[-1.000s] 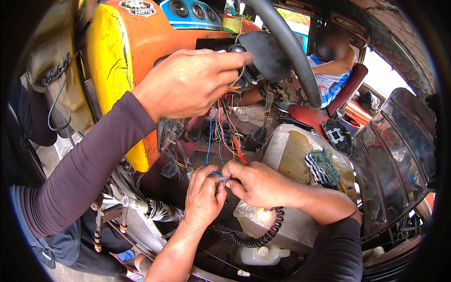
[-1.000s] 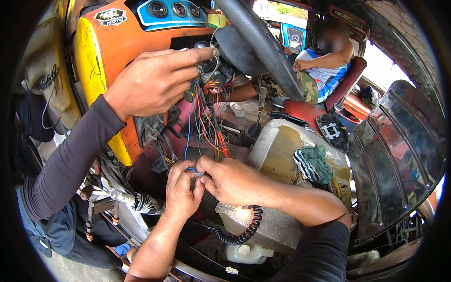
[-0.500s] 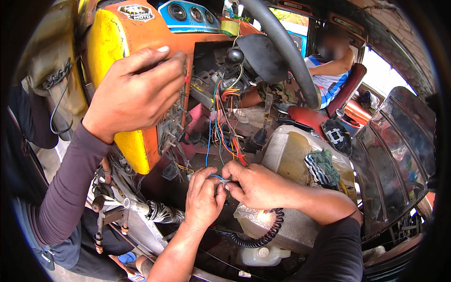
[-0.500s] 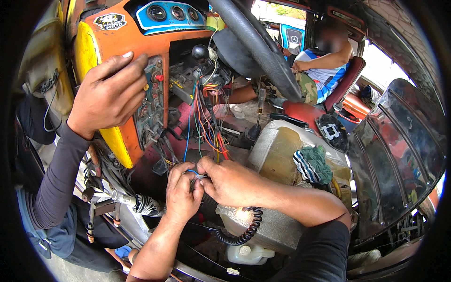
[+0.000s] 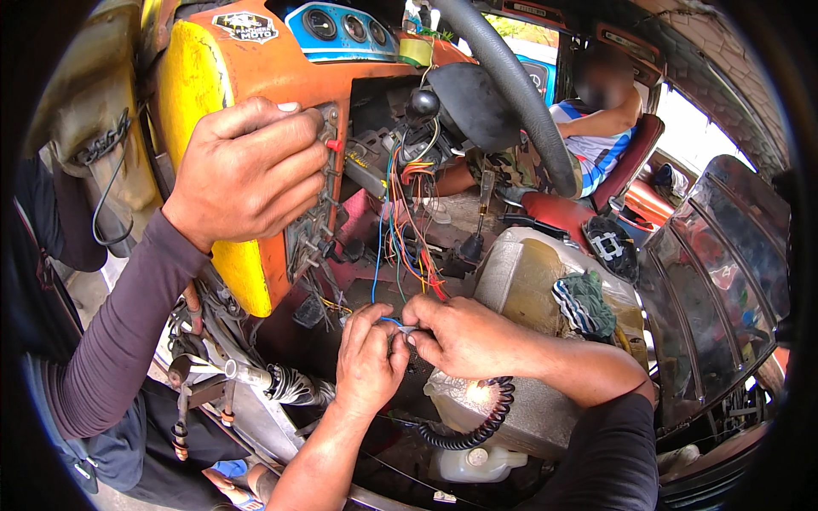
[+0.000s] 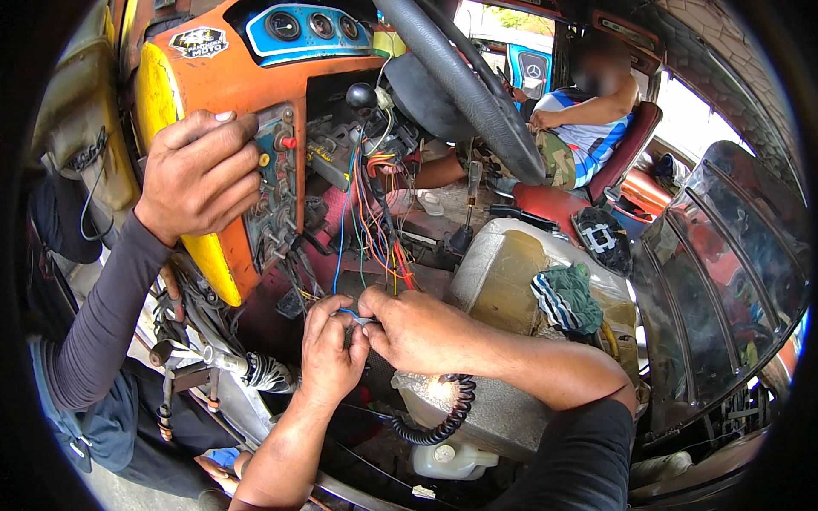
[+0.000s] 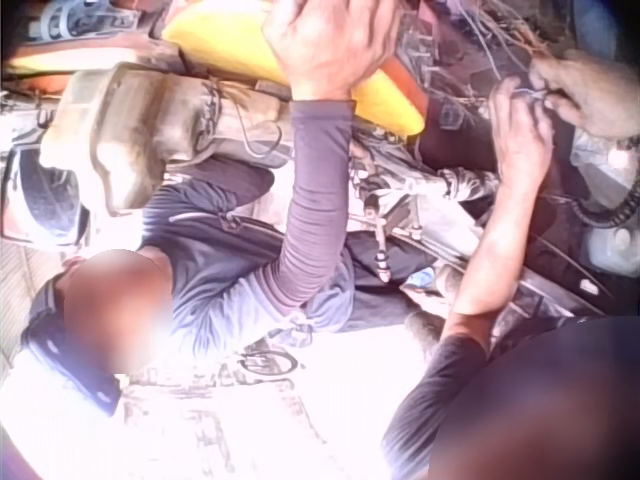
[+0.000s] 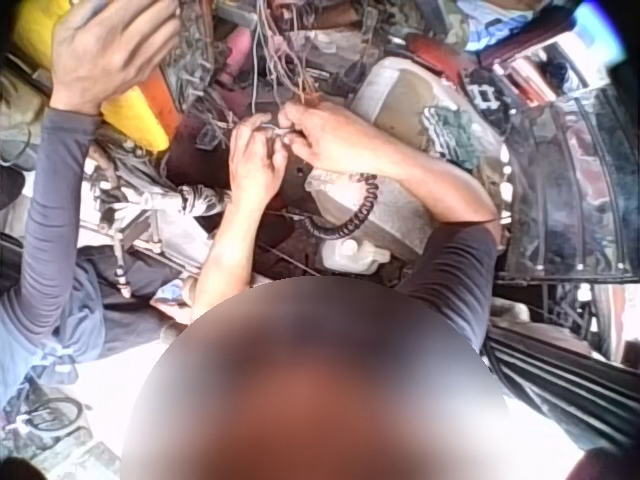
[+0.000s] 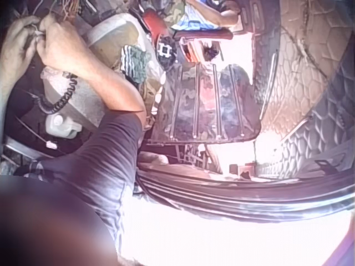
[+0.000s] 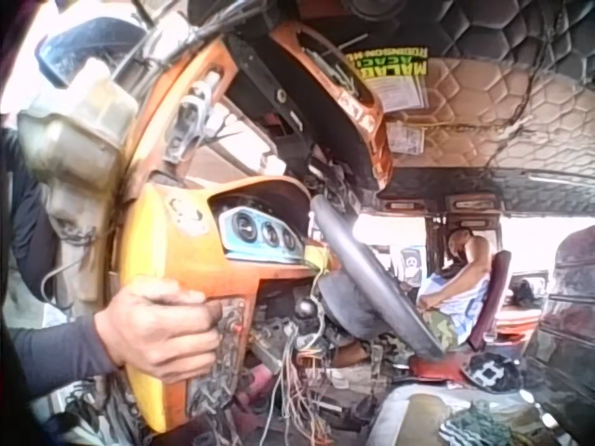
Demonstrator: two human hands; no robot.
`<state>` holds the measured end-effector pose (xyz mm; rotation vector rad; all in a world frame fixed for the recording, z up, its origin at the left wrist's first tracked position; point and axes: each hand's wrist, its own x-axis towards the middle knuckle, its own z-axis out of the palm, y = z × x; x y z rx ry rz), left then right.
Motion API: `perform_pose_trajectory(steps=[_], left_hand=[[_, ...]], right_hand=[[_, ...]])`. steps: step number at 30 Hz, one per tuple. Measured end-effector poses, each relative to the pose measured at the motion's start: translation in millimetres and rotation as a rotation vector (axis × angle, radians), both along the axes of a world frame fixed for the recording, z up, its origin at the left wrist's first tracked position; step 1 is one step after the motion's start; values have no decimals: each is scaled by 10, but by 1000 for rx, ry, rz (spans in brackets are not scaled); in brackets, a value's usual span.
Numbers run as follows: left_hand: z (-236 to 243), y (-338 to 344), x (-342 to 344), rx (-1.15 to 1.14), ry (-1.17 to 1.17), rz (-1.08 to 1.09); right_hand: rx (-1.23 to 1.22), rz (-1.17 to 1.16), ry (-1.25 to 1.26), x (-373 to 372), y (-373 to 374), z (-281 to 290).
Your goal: The person works on the exposed wiring under the dashboard of a vehicle, using a test light to check continuity and connections. They repeatedly touch individual wires to the test light and manipulate the harness while another person sits in the driver seat.
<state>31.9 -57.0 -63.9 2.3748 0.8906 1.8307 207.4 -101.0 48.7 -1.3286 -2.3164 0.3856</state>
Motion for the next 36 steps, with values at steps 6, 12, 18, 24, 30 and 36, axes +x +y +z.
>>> perform_pose_trajectory(steps=[6,12,18,24,30,36], left_hand=[[-11,-2,-9,-3,-9,0],[-23,-6,-12,-5,-23,0],[-37,-21,2,-8,-32,-7],[-61,-16,-43,-26,-73,-16],[-73,87,-112,-56,-131,-11],[-80,94,-120,-63,-131,-13]], right_hand=[[63,5,-36,43,-43,101],[166,-23,-217,24,-71,145],[285,19,-259,-8,-67,91],[256,33,-53,78,-5,162],[87,-202,-39,374,134,431],[152,-232,-144,483,386,188]])
